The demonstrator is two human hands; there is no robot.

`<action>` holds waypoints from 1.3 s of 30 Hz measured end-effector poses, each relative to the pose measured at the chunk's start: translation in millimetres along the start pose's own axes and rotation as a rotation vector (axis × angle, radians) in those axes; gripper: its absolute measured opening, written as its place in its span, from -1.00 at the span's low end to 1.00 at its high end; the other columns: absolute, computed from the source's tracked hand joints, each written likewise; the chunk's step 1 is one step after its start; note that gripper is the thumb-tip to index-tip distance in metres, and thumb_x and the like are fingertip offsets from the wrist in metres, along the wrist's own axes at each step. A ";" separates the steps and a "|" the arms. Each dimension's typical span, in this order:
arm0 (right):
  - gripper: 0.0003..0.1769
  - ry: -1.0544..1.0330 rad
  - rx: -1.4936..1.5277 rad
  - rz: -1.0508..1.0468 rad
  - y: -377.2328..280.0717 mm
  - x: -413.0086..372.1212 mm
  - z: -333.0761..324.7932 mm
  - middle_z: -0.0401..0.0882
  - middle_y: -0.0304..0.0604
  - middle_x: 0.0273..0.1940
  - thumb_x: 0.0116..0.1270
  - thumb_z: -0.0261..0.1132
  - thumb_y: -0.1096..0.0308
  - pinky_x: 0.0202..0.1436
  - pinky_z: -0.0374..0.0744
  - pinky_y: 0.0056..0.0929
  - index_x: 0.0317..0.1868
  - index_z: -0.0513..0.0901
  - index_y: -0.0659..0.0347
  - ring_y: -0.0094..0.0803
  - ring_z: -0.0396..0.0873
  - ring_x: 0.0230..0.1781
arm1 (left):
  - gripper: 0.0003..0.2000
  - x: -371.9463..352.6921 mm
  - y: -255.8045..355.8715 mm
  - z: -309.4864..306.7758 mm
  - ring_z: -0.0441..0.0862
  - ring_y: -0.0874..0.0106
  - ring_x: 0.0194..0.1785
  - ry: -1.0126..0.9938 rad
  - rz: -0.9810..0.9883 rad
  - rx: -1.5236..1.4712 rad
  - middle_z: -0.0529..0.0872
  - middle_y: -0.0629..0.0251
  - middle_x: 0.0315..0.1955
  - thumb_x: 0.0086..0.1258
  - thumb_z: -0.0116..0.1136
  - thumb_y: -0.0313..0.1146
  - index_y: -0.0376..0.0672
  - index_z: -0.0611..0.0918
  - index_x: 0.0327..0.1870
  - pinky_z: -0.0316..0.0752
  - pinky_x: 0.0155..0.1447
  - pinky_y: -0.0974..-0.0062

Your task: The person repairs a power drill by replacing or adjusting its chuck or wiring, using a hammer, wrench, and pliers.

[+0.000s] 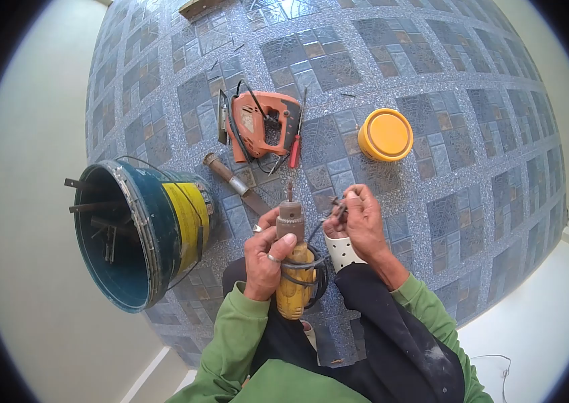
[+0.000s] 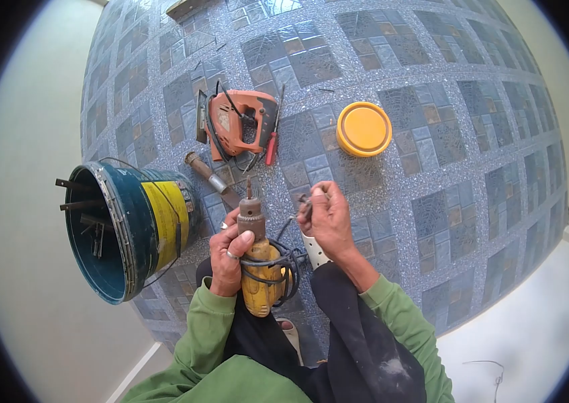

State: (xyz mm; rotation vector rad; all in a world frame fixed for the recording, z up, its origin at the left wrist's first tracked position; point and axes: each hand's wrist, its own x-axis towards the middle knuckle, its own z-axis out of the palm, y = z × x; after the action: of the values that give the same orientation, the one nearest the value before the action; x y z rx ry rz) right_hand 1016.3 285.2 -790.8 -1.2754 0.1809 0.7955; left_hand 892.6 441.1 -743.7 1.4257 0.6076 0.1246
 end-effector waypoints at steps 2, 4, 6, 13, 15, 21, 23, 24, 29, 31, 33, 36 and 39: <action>-0.80 0.048 -0.152 -0.151 -0.1 2.9 -8.4 0.49 -0.30 -0.51 0.63 0.00 0.24 -0.51 0.47 -0.64 -0.06 0.41 0.20 -0.67 0.48 -0.57 | -0.58 -2.5 -1.1 -5.3 0.51 0.34 0.23 -0.054 -0.062 -0.052 0.58 0.02 0.17 0.35 0.20 -0.17 -0.42 0.70 -0.03 0.42 0.27 0.40; -0.79 0.095 -0.333 -0.299 -1.8 4.4 -13.7 0.40 -0.35 -0.54 0.62 0.03 0.24 -0.53 0.42 -0.63 -0.09 0.44 0.22 -0.69 0.43 -0.58 | -0.46 -2.9 -4.0 -12.4 0.67 0.41 0.01 -0.143 -0.208 -0.156 0.62 -0.01 0.15 0.38 0.17 -0.07 -0.42 0.58 0.14 0.61 0.07 0.47; -0.78 0.039 -0.377 -0.322 -8.6 0.5 -11.6 0.42 -0.34 -0.53 0.61 0.04 0.23 -0.53 0.44 -0.61 -0.09 0.44 0.23 -0.68 0.45 -0.58 | -0.46 -0.5 7.2 -2.6 0.67 0.41 0.02 -0.119 -0.214 -0.325 0.63 0.00 0.13 0.41 0.14 -0.08 -0.40 0.52 0.20 0.61 0.07 0.47; -0.76 -0.109 -0.396 -0.180 -47.6 -20.1 5.0 0.56 -0.27 -0.48 0.60 0.07 0.24 -0.46 0.53 -0.59 -0.13 0.48 0.26 -0.63 0.59 -0.50 | -0.49 6.4 7.2 -7.7 0.66 0.42 0.02 -0.212 -0.255 -0.391 0.67 0.06 0.03 0.52 0.06 -0.09 -0.34 0.43 0.28 0.60 0.11 0.47; -0.76 -0.097 -0.432 -0.217 -47.7 -24.5 3.8 0.58 -0.26 -0.47 0.60 0.07 0.25 -0.45 0.53 -0.61 -0.15 0.48 0.27 -0.63 0.59 -0.50 | -0.50 7.9 6.0 -9.2 0.66 0.43 0.02 -0.210 -0.242 -0.356 0.68 0.09 0.01 0.51 0.11 -0.09 -0.34 0.45 0.25 0.58 0.13 0.46; -0.75 -0.128 -0.510 -0.318 -49.1 -37.0 8.8 0.56 -0.25 -0.46 0.60 0.09 0.24 -0.45 0.52 -0.62 -0.17 0.47 0.28 -0.63 0.57 -0.51 | -0.56 21.6 15.1 -11.3 0.62 0.51 -0.03 -0.251 -0.190 -0.154 0.69 0.24 -0.10 0.43 0.30 -0.19 -0.34 0.51 0.14 0.52 0.12 0.49; -0.74 -0.172 -0.481 -0.360 -45.4 -39.9 14.7 0.54 -0.26 -0.46 0.60 0.09 0.24 -0.46 0.52 -0.62 -0.17 0.47 0.28 -0.63 0.56 -0.52 | -0.57 22.6 21.7 -11.6 0.61 0.54 -0.05 -0.308 -0.173 -0.048 0.67 0.29 -0.14 0.42 0.31 -0.23 -0.34 0.51 0.13 0.52 0.09 0.51; -0.75 -0.176 -0.365 -0.329 -43.8 -39.3 19.3 0.52 -0.28 -0.46 0.59 0.10 0.23 -0.48 0.50 -0.63 -0.16 0.46 0.28 -0.64 0.55 -0.53 | -0.57 21.8 23.4 -11.1 0.61 0.54 -0.05 -0.311 -0.172 -0.045 0.67 0.29 -0.14 0.42 0.31 -0.23 -0.34 0.51 0.13 0.52 0.09 0.51; -0.75 -0.232 -0.218 -0.183 -51.7 -36.6 30.9 0.51 -0.30 -0.47 0.59 0.10 0.22 -0.52 0.46 -0.65 -0.13 0.45 0.27 -0.66 0.53 -0.55 | -0.62 12.9 21.9 -5.8 0.63 0.50 -0.06 -0.215 -0.130 -0.111 0.69 0.23 -0.15 0.39 0.34 -0.31 -0.33 0.49 0.08 0.52 0.07 0.48; -0.75 -0.222 -0.222 -0.203 -48.3 -36.6 33.5 0.52 -0.29 -0.49 0.59 0.10 0.22 -0.58 0.43 -0.67 -0.13 0.45 0.27 -0.66 0.53 -0.59 | -0.62 12.7 20.5 -5.8 0.64 0.50 -0.07 -0.206 -0.113 -0.083 0.69 0.22 -0.16 0.39 0.35 -0.30 -0.32 0.49 0.06 0.52 0.06 0.48; -0.74 -0.200 -0.207 -0.162 -49.5 -35.7 34.8 0.53 -0.29 -0.50 0.59 0.10 0.22 -0.61 0.42 -0.67 -0.14 0.46 0.28 -0.65 0.53 -0.61 | -0.62 11.7 18.3 -4.9 0.64 0.50 -0.07 -0.203 -0.106 -0.055 0.69 0.22 -0.17 0.38 0.35 -0.30 -0.31 0.48 0.05 0.53 0.05 0.48; -0.73 -0.186 -0.214 -0.083 -59.0 -32.2 35.7 0.53 -0.28 -0.52 0.58 0.11 0.22 -0.67 0.40 -0.68 -0.16 0.46 0.30 -0.65 0.52 -0.66 | -0.64 12.5 16.7 -3.2 0.64 0.51 -0.10 -0.189 -0.086 -0.080 0.69 0.22 -0.18 0.37 0.37 -0.30 -0.30 0.48 0.00 0.53 0.02 0.49; -0.71 -0.199 -0.199 -0.045 -55.3 -28.2 34.5 0.53 -0.27 -0.54 0.58 0.12 0.22 -0.70 0.39 -0.68 -0.17 0.47 0.32 -0.65 0.51 -0.69 | -0.63 12.6 12.3 -2.4 0.64 0.51 -0.13 -0.170 -0.071 -0.039 0.69 0.22 -0.18 0.37 0.37 -0.30 -0.30 0.47 -0.01 0.54 0.00 0.49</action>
State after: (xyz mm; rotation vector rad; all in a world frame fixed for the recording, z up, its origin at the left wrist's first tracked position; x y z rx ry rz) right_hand 1019.8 300.3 -721.6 -1.3724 -0.0886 0.9130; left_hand 905.5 450.7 -736.1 1.3601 0.5122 -0.0405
